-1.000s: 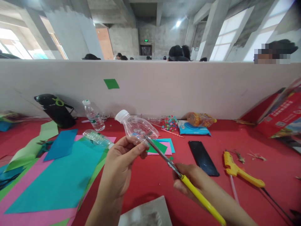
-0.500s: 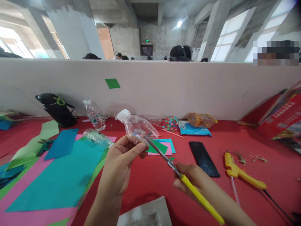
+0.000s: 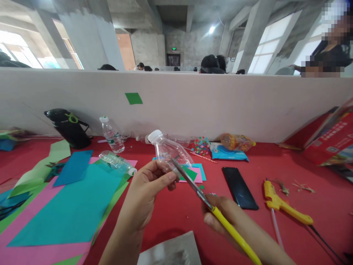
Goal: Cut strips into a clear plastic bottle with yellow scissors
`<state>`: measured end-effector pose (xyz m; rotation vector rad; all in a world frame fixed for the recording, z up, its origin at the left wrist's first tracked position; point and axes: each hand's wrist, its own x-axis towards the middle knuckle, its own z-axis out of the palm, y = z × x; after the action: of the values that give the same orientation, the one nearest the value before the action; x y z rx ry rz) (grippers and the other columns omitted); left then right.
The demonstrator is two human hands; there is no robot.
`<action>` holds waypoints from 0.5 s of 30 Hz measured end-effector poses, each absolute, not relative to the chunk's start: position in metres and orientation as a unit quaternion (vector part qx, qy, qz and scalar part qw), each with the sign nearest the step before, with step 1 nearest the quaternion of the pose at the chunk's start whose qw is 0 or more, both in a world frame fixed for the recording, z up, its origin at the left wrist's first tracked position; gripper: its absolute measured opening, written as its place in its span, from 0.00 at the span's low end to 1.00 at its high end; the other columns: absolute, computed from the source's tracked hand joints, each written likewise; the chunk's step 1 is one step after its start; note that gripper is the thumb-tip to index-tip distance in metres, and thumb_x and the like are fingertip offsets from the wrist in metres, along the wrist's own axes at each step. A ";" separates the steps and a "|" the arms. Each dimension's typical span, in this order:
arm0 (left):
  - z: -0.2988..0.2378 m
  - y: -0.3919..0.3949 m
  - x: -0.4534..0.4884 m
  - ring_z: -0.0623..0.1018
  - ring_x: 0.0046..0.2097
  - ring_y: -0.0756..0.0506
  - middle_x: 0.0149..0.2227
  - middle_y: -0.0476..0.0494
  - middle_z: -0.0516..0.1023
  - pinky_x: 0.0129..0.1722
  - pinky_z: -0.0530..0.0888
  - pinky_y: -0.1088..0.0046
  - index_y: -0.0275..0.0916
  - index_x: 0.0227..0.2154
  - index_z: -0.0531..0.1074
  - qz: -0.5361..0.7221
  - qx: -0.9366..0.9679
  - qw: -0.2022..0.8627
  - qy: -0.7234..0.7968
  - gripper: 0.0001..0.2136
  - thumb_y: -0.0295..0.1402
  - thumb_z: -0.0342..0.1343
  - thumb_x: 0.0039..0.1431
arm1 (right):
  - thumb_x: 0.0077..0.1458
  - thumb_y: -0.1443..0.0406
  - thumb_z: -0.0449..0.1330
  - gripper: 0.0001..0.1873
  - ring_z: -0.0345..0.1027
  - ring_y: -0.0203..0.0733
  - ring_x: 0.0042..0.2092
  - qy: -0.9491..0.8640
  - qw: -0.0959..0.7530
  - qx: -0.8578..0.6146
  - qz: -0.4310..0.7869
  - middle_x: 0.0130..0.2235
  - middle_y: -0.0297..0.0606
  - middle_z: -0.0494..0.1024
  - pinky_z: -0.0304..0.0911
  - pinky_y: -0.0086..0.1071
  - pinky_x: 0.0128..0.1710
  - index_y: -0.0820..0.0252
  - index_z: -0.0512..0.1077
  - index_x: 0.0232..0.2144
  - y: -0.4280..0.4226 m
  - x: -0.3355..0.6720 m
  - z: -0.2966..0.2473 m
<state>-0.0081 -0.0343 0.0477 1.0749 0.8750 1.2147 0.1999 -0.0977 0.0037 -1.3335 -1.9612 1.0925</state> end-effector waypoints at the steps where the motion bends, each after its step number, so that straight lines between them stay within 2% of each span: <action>1: 0.048 -0.035 -0.007 0.72 0.24 0.54 0.24 0.50 0.76 0.27 0.69 0.80 0.36 0.25 0.70 0.525 0.464 0.606 0.377 0.07 0.28 0.65 0.48 | 0.61 0.43 0.47 0.26 0.49 0.35 0.28 -0.722 0.267 -0.490 0.409 0.26 0.29 0.58 0.46 0.28 0.25 0.58 0.58 0.27 -0.097 0.200 0.003; 5: 0.049 -0.035 -0.006 0.72 0.24 0.54 0.24 0.51 0.75 0.27 0.69 0.80 0.37 0.25 0.71 0.529 0.459 0.608 0.375 0.07 0.28 0.65 0.48 | 0.59 0.41 0.49 0.27 0.44 0.34 0.26 -0.708 0.277 -0.490 0.426 0.24 0.27 0.55 0.43 0.28 0.23 0.58 0.56 0.25 -0.091 0.198 -0.001; 15: 0.051 -0.035 -0.010 0.74 0.25 0.52 0.25 0.49 0.77 0.28 0.70 0.78 0.37 0.26 0.73 0.521 0.467 0.610 0.372 0.07 0.31 0.66 0.48 | 0.59 0.49 0.54 0.22 0.46 0.33 0.25 -0.708 0.256 -0.509 0.417 0.23 0.27 0.56 0.42 0.27 0.22 0.58 0.58 0.24 -0.085 0.200 -0.006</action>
<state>-0.0099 -0.0353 0.0512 1.0781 0.8590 1.2018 0.1996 -0.0854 -0.0064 -1.3829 -1.9231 1.1308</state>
